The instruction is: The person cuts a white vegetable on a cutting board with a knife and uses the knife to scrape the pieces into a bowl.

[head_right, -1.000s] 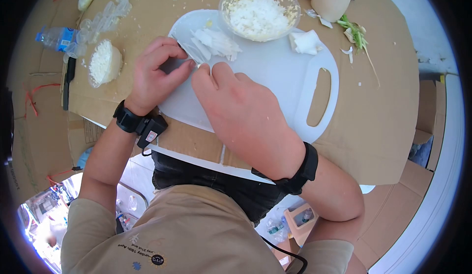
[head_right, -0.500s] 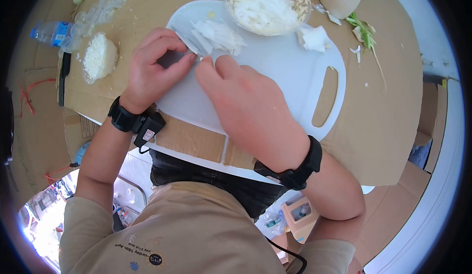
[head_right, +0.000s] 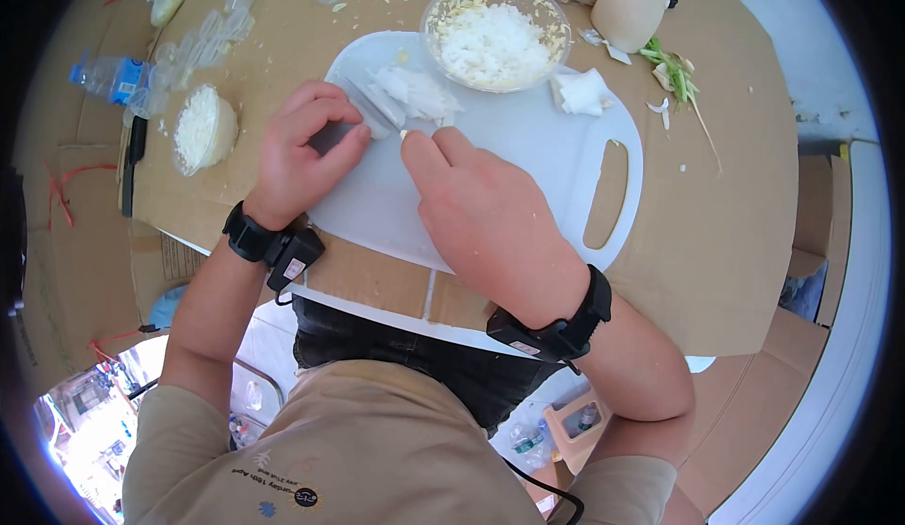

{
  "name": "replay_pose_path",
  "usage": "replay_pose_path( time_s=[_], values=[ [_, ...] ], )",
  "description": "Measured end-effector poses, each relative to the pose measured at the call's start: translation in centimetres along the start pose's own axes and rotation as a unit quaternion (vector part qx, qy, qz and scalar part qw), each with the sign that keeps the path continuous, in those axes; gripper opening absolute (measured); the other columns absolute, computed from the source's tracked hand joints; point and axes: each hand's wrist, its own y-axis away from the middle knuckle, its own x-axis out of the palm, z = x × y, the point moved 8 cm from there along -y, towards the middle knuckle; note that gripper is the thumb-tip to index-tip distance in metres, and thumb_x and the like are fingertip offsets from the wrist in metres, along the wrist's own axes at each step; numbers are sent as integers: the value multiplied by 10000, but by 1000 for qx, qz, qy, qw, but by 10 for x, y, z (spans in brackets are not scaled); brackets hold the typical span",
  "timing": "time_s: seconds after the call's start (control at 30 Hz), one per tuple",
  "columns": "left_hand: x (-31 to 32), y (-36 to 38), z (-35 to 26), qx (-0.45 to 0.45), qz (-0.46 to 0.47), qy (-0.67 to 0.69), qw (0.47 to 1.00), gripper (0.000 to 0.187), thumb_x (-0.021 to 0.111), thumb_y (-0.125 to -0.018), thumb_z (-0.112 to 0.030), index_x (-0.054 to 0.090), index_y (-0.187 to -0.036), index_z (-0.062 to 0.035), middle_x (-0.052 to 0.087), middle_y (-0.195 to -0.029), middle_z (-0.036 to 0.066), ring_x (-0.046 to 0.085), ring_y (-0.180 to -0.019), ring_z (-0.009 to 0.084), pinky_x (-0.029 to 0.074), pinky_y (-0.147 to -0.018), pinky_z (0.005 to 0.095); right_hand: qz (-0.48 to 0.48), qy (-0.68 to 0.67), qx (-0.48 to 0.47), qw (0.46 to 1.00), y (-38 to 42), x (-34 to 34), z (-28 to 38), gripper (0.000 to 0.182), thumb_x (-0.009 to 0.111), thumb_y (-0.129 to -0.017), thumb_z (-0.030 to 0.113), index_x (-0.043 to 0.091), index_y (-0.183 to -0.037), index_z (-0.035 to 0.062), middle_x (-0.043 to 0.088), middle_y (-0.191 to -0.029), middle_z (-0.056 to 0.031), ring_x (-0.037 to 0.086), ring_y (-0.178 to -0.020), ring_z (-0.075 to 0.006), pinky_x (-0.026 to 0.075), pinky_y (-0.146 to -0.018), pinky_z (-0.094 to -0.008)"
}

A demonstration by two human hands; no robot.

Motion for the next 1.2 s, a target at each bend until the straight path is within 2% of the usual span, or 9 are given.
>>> replay_pose_path(
  time_s=[0.07,0.2,0.47,0.57,0.8,1.0,1.2],
  values=[
    [3,1,3,-24,29,13,999,132,830,-860,-27,746,-961,-16,695,-1048,108,685,-949,250,546,-809,342,-8,11,17,1000,0,-2,-3,294,667,-864,-18,570,-1138,23,617,-963,-161,694,-818,-367,570,-702,-472],
    [3,1,3,-19,29,10,999,131,827,-863,-23,746,-966,-14,696,-1049,109,684,-947,252,546,-810,340,-30,8,0,1000,-2,-4,4,269,662,-876,-9,565,-1125,23,617,-959,-157,696,-789,-357,575,-673,-454],
    [2,2,4,-13,21,4,1000,135,829,-861,-21,750,-971,-18,700,-1058,104,687,-940,242,548,-804,339,-30,58,-34,997,-5,-2,16,228,652,-893,18,561,-1102,34,590,-916,-122,698,-730,-288,567,-605,-403],
    [1,1,3,-7,3,4,1000,121,837,-842,-72,765,-933,-39,706,-1002,97,704,-863,275,569,-735,359,-31,48,-37,998,-5,-5,18,222,649,-891,15,558,-1093,34,585,-912,-124,688,-726,-296,561,-605,-409],
    [0,0,1,-3,-5,3,1000,127,845,-834,-73,766,-928,-40,711,-985,94,705,-862,272,571,-738,360,-30,31,-41,998,-5,-6,18,212,649,-886,10,553,-1073,34,573,-907,-128,676,-725,-308,547,-606,-424],
    [0,-1,1,-4,-6,-5,1000,126,845,-834,-73,761,-921,-38,714,-978,91,707,-860,271,570,-734,355,-20,61,-42,997,-4,-7,21,222,660,-880,15,555,-1074,40,579,-911,-123,680,-726,-290,552,-604,-403],
    [2,0,5,-2,-13,14,1000,129,844,-829,-68,757,-920,-41,717,-972,85,707,-845,266,570,-725,351,-15,62,-43,997,-3,-4,22,307,674,-864,26,584,-1158,28,602,-932,-112,684,-727,-272,556,-601,-388]
  ],
)
